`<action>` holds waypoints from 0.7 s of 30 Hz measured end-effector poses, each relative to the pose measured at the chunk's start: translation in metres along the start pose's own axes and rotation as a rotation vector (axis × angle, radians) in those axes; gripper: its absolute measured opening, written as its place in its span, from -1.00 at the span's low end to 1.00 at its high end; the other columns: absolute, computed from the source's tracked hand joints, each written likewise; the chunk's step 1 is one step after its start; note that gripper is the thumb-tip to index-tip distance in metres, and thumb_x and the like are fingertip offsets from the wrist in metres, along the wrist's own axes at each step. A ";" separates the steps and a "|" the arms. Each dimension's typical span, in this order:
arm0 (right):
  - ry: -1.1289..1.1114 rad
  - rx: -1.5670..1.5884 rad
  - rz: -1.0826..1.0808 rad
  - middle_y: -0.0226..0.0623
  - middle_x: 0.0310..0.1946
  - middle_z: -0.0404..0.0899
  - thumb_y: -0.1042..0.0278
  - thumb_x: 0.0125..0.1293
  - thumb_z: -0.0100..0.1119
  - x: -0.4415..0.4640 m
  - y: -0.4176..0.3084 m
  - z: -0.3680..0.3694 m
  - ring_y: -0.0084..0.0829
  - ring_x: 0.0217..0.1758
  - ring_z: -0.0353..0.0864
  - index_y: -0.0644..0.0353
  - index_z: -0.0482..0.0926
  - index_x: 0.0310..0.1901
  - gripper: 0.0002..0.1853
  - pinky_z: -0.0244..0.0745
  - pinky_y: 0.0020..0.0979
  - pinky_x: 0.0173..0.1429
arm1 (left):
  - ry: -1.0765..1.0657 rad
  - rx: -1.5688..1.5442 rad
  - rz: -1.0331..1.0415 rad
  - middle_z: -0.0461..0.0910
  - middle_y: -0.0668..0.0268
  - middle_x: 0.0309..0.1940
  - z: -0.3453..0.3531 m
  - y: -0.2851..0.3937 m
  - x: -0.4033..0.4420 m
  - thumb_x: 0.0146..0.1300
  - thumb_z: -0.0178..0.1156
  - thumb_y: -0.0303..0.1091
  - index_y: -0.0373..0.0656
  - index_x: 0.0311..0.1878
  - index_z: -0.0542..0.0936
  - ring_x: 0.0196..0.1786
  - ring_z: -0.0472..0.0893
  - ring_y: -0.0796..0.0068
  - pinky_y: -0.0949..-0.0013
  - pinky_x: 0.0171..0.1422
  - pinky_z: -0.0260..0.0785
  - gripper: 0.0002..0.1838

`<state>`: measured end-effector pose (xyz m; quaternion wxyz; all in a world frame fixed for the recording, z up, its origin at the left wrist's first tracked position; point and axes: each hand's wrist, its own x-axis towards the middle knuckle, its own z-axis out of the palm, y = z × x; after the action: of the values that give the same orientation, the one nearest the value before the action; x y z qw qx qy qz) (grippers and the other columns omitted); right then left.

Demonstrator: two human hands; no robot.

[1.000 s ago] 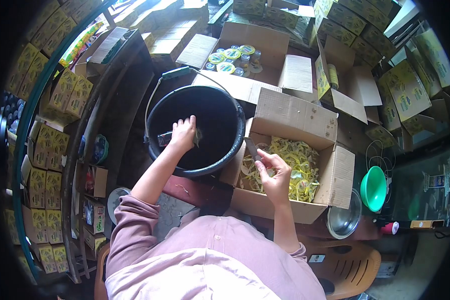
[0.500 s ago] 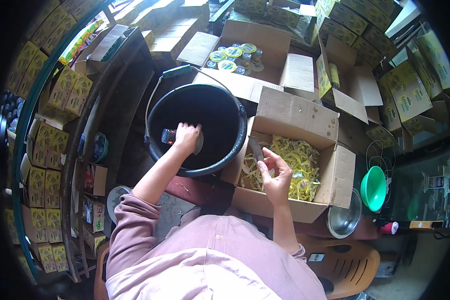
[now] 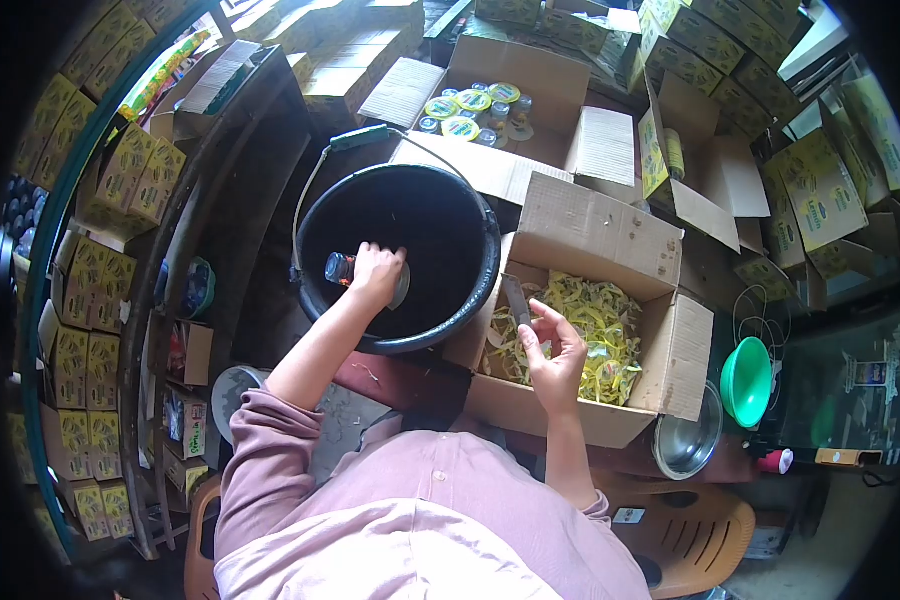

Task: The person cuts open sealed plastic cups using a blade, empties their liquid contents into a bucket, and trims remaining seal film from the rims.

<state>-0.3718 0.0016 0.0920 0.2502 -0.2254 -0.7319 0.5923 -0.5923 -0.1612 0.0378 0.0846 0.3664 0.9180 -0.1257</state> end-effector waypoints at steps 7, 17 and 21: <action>-0.004 0.008 -0.004 -0.44 -0.46 0.53 0.61 0.09 0.23 0.001 -0.001 0.003 -0.69 -0.43 0.43 0.22 0.55 -0.03 -0.65 0.37 -0.62 -0.27 | -0.008 -0.005 -0.010 0.60 0.27 -0.30 0.000 0.000 0.000 -0.22 0.36 -0.33 -0.10 -0.05 0.46 -0.13 0.56 0.31 0.34 -0.05 0.23 -0.45; -0.025 0.010 -0.009 -0.44 -0.45 0.53 0.60 0.10 0.22 0.003 0.003 0.005 -0.70 -0.43 0.42 0.22 0.55 -0.03 -0.66 0.35 -0.63 -0.29 | -0.006 0.027 -0.022 0.61 0.29 -0.31 0.003 0.001 0.002 -0.26 0.39 -0.30 -0.08 -0.06 0.47 -0.14 0.56 0.33 0.35 -0.06 0.22 -0.44; -0.028 0.004 -0.004 -0.45 -0.45 0.53 0.60 0.10 0.22 0.004 0.003 0.004 -0.70 -0.43 0.41 0.22 0.55 -0.03 -0.66 0.35 -0.63 -0.29 | -0.003 0.024 -0.027 0.61 0.30 -0.32 0.002 0.001 0.000 -0.26 0.40 -0.29 -0.07 -0.06 0.47 -0.14 0.56 0.34 0.35 -0.07 0.22 -0.43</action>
<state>-0.3773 0.0011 0.0891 0.2416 -0.2150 -0.7347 0.5964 -0.5916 -0.1609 0.0357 0.0797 0.3546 0.9213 -0.1386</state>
